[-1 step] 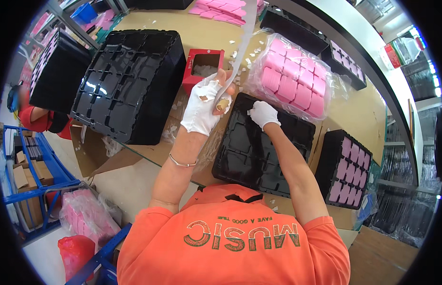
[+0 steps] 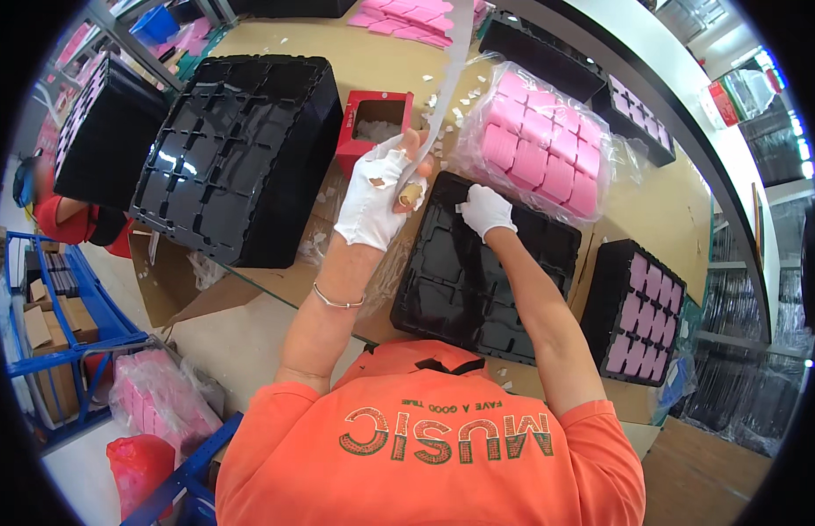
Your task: The person places pink foam blocks into black plastic trays, then secures them by hand with black plastic divider grids.
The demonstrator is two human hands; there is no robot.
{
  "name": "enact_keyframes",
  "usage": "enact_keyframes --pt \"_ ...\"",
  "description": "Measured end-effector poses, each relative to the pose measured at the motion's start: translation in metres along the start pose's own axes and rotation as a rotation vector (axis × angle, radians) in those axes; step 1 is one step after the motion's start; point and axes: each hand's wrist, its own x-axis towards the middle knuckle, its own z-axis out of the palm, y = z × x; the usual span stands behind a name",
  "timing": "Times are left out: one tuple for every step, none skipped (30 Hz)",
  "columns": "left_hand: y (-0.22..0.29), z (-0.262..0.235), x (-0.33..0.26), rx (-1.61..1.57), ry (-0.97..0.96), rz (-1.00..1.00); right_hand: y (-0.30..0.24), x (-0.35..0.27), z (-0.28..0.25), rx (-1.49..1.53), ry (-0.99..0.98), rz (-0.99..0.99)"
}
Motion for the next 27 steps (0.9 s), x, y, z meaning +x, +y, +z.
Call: enact_keyframes --pt "-0.006 -0.005 0.001 0.015 -0.023 -0.003 -0.001 -0.002 -0.002 -0.060 0.074 0.030" --pt "-0.008 -0.008 0.003 0.034 -0.046 0.003 0.000 -0.002 -0.004 -0.059 0.085 0.025" --pt "-0.009 -0.006 0.005 0.034 -0.063 0.010 0.010 -0.006 -0.007 -0.027 0.171 -0.083" --pt "-0.012 -0.002 0.004 0.032 -0.061 -0.012 0.016 -0.005 -0.012 0.003 0.258 -0.191" --pt "-0.012 0.002 0.002 0.033 -0.052 -0.032 0.011 -0.006 -0.029 0.001 0.275 -0.193" --pt "-0.012 0.005 0.000 0.032 -0.065 -0.052 -0.001 -0.015 -0.054 0.589 0.073 -0.249" --pt "-0.010 0.007 -0.006 0.036 -0.069 -0.039 -0.016 -0.025 -0.079 1.172 -0.153 -0.304" --pt "-0.008 0.010 -0.012 -0.064 -0.073 -0.070 -0.031 -0.036 -0.099 1.170 -0.149 -0.319" --pt "-0.007 0.013 -0.018 -0.163 -0.082 -0.105 -0.047 -0.048 -0.118 1.330 -0.196 -0.384" --pt "-0.008 0.014 -0.019 -0.141 -0.068 -0.143 -0.056 -0.054 -0.129 1.489 -0.243 -0.448" --pt "-0.009 0.016 -0.020 -0.133 -0.086 -0.138 -0.061 -0.057 -0.137 1.487 -0.223 -0.460" --pt "-0.013 0.014 -0.019 -0.262 -0.166 -0.163 -0.066 -0.059 -0.144 1.487 -0.298 -0.517" --pt "-0.015 0.013 -0.019 -0.390 -0.246 -0.190 -0.070 -0.061 -0.150 1.484 -0.374 -0.575" --pt "-0.013 0.014 -0.020 -0.437 -0.275 -0.217 -0.075 -0.060 -0.151 1.515 -0.433 -0.595" --pt "-0.012 0.014 -0.022 -0.428 -0.287 -0.208 -0.079 -0.058 -0.149 1.511 -0.424 -0.612" --pt "-0.010 0.013 -0.023 -0.463 -0.309 -0.210 -0.082 -0.056 -0.146 1.501 -0.394 -0.609" --pt "-0.009 0.014 -0.023 -0.502 -0.335 -0.215 -0.084 -0.054 -0.147 1.487 -0.359 -0.603" --pt "-0.009 0.013 -0.023 -0.543 -0.355 -0.238 -0.085 -0.054 -0.147 1.530 -0.367 -0.632" --pt "-0.010 0.011 -0.023 -0.539 -0.370 -0.232 -0.086 -0.056 -0.147 1.598 -0.361 -0.584" --pt "-0.010 0.009 -0.024 -0.561 -0.416 -0.243 -0.088 -0.061 -0.149 1.598 -0.372 -0.560" --pt "-0.009 0.007 -0.024 -0.583 -0.461 -0.255 -0.089 -0.064 -0.151 1.599 -0.384 -0.534" --pt "-0.008 0.007 -0.023 -0.583 -0.455 -0.268 -0.091 -0.067 -0.155 1.593 -0.379 -0.542" --pt "-0.006 0.008 -0.024 -0.581 -0.460 -0.266 -0.093 -0.071 -0.158 1.576 -0.377 -0.543" --pt "-0.004 0.009 -0.024 -0.564 -0.424 -0.274 -0.095 -0.072 -0.161 1.559 -0.376 -0.542" --pt "-0.003 0.010 -0.024 -0.547 -0.386 -0.283 -0.093 -0.070 -0.160 1.557 -0.374 -0.544" --pt "-0.003 0.010 -0.024 -0.547 -0.388 -0.281 -0.091 -0.069 -0.160 1.563 -0.380 -0.546" --pt "-0.003 0.009 -0.023 -0.506 -0.369 -0.242 -0.090 -0.068 -0.160 1.570 -0.387 -0.548"
